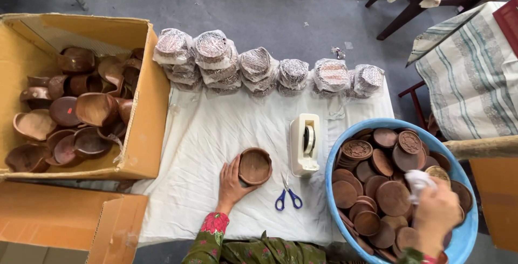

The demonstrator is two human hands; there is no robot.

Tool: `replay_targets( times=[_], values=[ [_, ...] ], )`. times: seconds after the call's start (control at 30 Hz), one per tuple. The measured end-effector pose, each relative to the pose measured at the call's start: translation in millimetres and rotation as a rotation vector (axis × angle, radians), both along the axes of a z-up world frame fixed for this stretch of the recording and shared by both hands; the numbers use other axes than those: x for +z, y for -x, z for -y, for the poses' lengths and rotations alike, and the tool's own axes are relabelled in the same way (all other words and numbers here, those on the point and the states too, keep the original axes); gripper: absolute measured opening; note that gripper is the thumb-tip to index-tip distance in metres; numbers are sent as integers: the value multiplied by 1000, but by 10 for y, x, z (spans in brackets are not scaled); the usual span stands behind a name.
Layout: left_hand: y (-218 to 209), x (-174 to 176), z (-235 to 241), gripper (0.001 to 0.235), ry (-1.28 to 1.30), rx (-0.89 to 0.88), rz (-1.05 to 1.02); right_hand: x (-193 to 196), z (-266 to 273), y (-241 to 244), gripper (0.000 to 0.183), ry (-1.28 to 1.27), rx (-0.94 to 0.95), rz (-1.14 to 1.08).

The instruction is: The person sits on the floor and cleans small wooden bowls and round wooden discs using a white cloth. They wipe the inside and outside of the bowls and both sides of the discs, then place the cleaned items into a blue basin.

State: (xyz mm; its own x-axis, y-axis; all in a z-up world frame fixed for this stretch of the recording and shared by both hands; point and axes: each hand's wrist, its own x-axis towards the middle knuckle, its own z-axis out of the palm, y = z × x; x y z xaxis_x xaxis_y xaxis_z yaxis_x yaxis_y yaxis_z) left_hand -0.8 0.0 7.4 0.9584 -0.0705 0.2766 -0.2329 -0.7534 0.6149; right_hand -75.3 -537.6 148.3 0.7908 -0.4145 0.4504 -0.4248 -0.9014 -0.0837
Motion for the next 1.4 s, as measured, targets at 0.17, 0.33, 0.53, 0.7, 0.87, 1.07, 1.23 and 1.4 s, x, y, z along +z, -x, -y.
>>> replay_targets(
  times=[0.17,0.33,0.53,0.7,0.87,1.07,1.23,1.4],
  values=[
    [15,6,14,128,-41,-4,-10,110,526,-88,22,-2,-35,34],
    [8,10,18,129,-61,-1,-18,657,47,-590,59,-173,152,11],
    [33,12,36,132,-65,16,-36,-109,176,-989,79,-258,328,-290],
    [26,28,42,131,-73,23,-4,76,-127,-541,67,-217,126,-622],
    [33,33,49,130,-65,21,-7,332,-58,-416,54,-107,-38,-869],
    [52,0,45,128,-77,23,-2,421,-696,-866,62,-196,420,-384],
    [58,-61,63,130,-56,40,6,7,-801,-987,55,-218,528,-405],
    [76,-34,77,133,-19,44,-55,262,-993,-754,42,-196,473,-271]
  ],
)
